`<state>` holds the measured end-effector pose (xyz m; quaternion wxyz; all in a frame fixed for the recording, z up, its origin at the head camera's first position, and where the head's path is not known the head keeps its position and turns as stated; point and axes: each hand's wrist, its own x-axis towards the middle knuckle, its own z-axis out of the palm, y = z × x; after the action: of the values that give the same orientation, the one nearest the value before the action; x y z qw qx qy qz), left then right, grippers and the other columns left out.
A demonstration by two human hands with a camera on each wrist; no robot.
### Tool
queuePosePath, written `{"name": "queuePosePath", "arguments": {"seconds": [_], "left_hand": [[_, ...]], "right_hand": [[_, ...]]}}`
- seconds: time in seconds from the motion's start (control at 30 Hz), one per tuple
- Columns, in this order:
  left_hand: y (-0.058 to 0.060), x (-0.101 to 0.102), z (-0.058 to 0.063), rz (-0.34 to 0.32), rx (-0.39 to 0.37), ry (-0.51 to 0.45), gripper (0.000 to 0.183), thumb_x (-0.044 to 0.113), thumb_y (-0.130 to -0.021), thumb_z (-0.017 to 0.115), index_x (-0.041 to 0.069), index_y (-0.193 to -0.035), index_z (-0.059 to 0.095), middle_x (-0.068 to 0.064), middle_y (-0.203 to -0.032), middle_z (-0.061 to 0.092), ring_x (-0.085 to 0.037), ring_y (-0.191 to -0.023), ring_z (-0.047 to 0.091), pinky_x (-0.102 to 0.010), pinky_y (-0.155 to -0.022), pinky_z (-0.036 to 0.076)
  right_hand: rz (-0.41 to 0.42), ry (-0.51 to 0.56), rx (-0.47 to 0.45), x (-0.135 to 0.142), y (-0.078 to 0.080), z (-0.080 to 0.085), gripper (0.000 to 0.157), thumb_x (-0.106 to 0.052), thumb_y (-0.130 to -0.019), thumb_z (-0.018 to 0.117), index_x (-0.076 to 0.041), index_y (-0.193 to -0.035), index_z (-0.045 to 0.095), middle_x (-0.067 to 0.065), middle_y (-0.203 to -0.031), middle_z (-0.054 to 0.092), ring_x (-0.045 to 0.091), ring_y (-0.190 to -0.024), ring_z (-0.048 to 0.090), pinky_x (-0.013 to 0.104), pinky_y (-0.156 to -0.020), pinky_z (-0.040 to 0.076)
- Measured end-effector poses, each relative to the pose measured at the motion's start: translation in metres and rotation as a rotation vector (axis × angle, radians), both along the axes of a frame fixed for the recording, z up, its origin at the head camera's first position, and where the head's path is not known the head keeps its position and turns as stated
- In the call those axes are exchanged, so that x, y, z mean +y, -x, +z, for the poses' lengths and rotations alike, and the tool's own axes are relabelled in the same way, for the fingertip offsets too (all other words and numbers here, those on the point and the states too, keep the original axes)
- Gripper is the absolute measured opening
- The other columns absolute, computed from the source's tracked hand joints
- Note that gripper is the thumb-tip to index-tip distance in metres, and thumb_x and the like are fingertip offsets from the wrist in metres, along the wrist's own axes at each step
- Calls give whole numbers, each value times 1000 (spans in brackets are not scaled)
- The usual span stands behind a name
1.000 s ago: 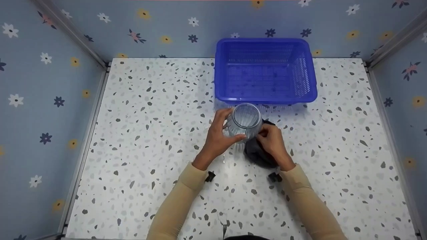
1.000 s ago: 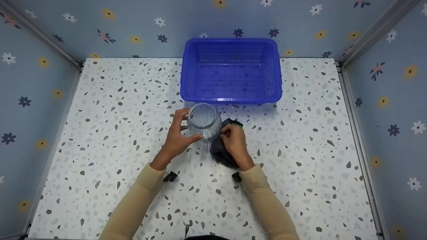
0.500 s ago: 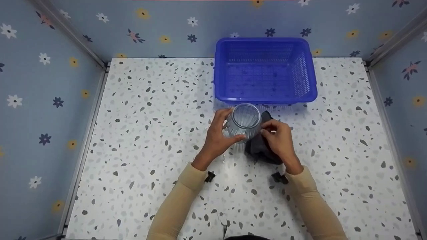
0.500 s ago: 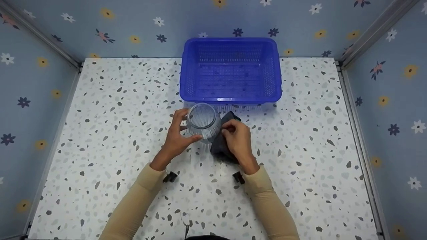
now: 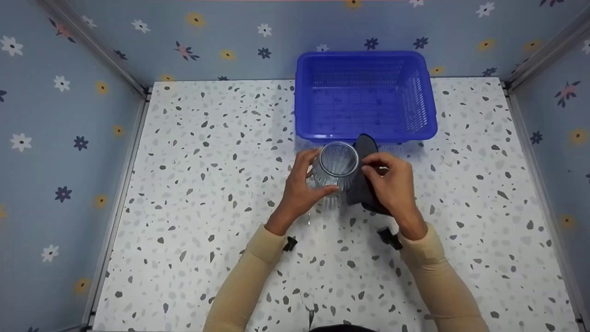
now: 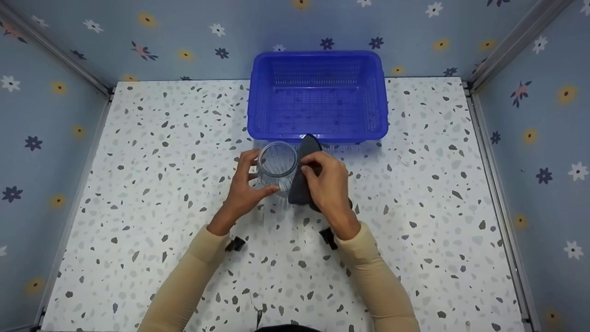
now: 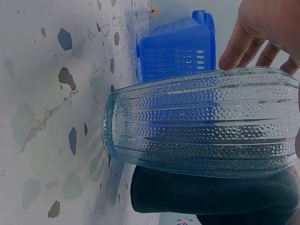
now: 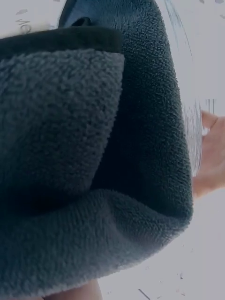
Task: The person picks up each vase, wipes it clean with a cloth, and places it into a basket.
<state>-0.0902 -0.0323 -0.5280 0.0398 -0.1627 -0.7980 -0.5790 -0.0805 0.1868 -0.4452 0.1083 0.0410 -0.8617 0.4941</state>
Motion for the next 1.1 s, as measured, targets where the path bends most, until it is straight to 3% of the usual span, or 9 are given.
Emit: {"name": "queuePosePath", "arguments": {"seconds": [0.2, 0.33, 0.47, 0.73, 0.97, 1.1], "left_hand": [[1, 1, -2, 2, 4, 4, 95, 28, -78, 96, 10, -156, 45, -11, -151, 46, -29, -138, 53, -41, -105, 56], [1, 2, -1, 5, 8, 0, 94, 28, -78, 97, 10, -155, 46, -12, -152, 46, -30, -137, 54, -41, -104, 56], [1, 3, -2, 10, 13, -2, 94, 27, -77, 97, 9, -155, 46, -12, -151, 46, -32, -136, 55, -42, -105, 57], [1, 4, -1, 14, 10, 7, 95, 22, -75, 98, 9, -154, 46, -11, -151, 46, -30, -137, 54, -39, -104, 56], [-1, 2, 0, 12, -14, -1, 94, 23, -76, 98, 12, -155, 47, -9, -150, 47, -29, -137, 53, -49, -103, 57], [0, 2, 0, 14, -9, 4, 95, 29, -77, 97, 12, -155, 47, -9, -150, 47, -29, -136, 54, -45, -102, 58]], "right_hand": [[87, -29, -78, 7, 2, 11, 13, 10, -91, 75, 6, -103, 78, 20, -101, 77, 35, -99, 75, 16, -83, 54], [183, -9, -168, 17, 4, 16, 22, 15, -92, 67, 9, -110, 77, 24, -110, 75, 36, -108, 72, 16, -91, 55], [239, 8, -196, 23, 8, 16, 27, 21, -89, 66, 12, -113, 75, 26, -114, 74, 37, -114, 70, 21, -98, 56], [164, 61, -136, 19, 6, 4, 25, 22, -84, 73, 11, -107, 75, 24, -107, 75, 37, -105, 74, 19, -86, 59], [140, 53, -67, 15, 2, -4, 25, 20, -86, 74, 8, -108, 77, 21, -107, 75, 36, -104, 74, 26, -88, 62], [125, 77, -87, 16, 2, -10, 24, 20, -88, 71, 8, -108, 76, 22, -108, 74, 36, -105, 74, 28, -88, 62]]}}
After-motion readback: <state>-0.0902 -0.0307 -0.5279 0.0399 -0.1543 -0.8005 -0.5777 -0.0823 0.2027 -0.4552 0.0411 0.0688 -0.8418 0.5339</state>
